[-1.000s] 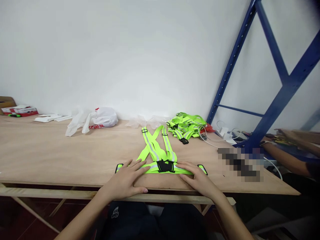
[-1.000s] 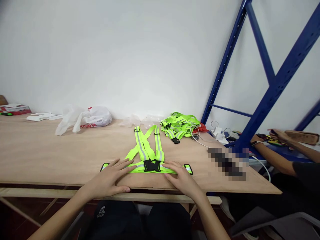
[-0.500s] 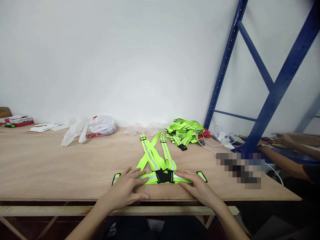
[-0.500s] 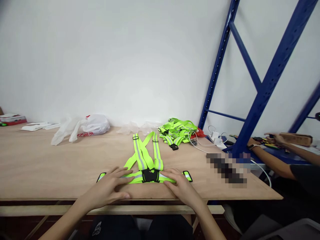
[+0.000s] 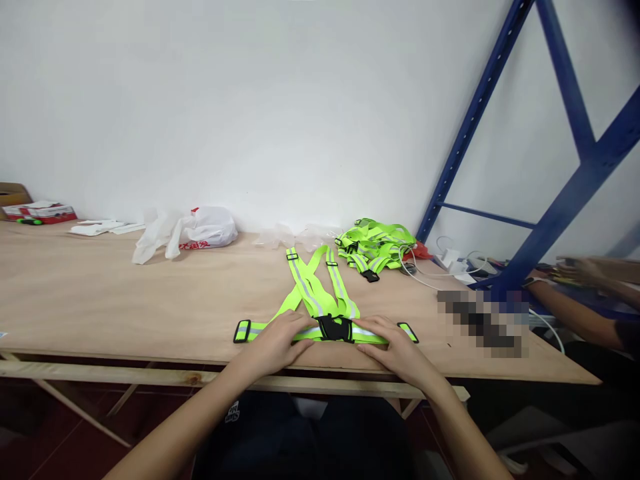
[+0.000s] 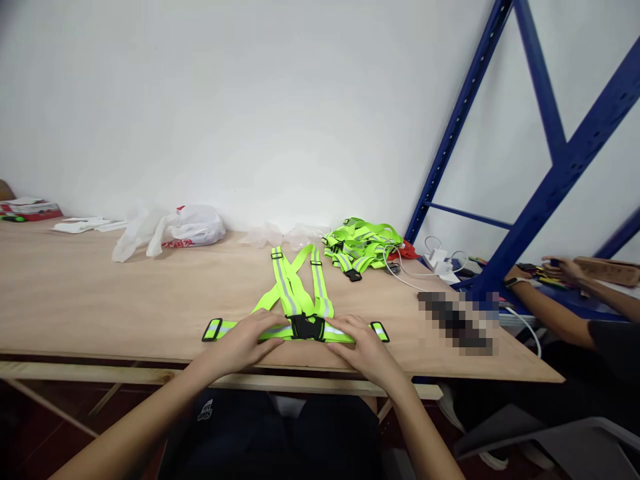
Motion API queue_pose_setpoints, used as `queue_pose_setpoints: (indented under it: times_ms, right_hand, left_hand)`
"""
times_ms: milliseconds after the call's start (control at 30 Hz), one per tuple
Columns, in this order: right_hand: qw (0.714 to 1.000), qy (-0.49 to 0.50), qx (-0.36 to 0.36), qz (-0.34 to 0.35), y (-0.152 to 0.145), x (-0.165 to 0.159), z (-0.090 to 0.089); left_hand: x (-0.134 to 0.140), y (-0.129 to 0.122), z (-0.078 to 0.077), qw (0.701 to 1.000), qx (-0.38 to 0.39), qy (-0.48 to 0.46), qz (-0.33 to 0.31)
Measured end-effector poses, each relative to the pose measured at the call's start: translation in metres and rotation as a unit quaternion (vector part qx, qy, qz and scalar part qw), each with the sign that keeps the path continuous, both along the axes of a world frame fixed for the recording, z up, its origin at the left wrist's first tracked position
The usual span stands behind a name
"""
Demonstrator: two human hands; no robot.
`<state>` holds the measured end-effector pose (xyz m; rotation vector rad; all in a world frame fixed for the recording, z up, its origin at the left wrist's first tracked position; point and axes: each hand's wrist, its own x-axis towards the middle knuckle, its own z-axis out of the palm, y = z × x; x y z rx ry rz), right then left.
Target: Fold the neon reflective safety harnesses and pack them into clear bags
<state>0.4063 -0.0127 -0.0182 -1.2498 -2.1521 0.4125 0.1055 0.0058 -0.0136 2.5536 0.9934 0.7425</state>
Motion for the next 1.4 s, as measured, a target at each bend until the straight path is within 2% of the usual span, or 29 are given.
queue_pose_setpoints:
  times_ms: [167, 567, 933, 1133, 1267, 1400]
  right_hand:
    - [1.0, -0.012, 0.01, -0.004, 0.0, 0.0, -0.001]
    - [0.999, 0.015, 0.05, 0.005, 0.001, -0.011, -0.004]
    - [1.0, -0.006, 0.016, 0.015, -0.003, -0.012, 0.0]
    - [1.0, -0.003, 0.003, 0.018, -0.002, -0.012, 0.0]
    - [1.0, 0.005, 0.006, 0.019, -0.001, -0.011, -0.002]
    - [1.0, 0.008, 0.007, 0.02, 0.0, -0.011, -0.004]
  left_hand:
    - [0.001, 0.0, 0.003, 1.0, 0.008, -0.003, -0.024]
    - [0.002, -0.003, 0.006, 1.0, 0.008, -0.009, -0.027]
    - [0.002, -0.004, 0.006, 0.999, 0.001, -0.037, -0.026]
    - [0.003, -0.006, 0.009, 0.999, 0.005, -0.023, -0.025]
    - [0.003, -0.005, 0.008, 0.999, 0.034, -0.012, -0.034]
    - [0.004, -0.01, 0.004, 0.992, 0.118, 0.041, -0.01]
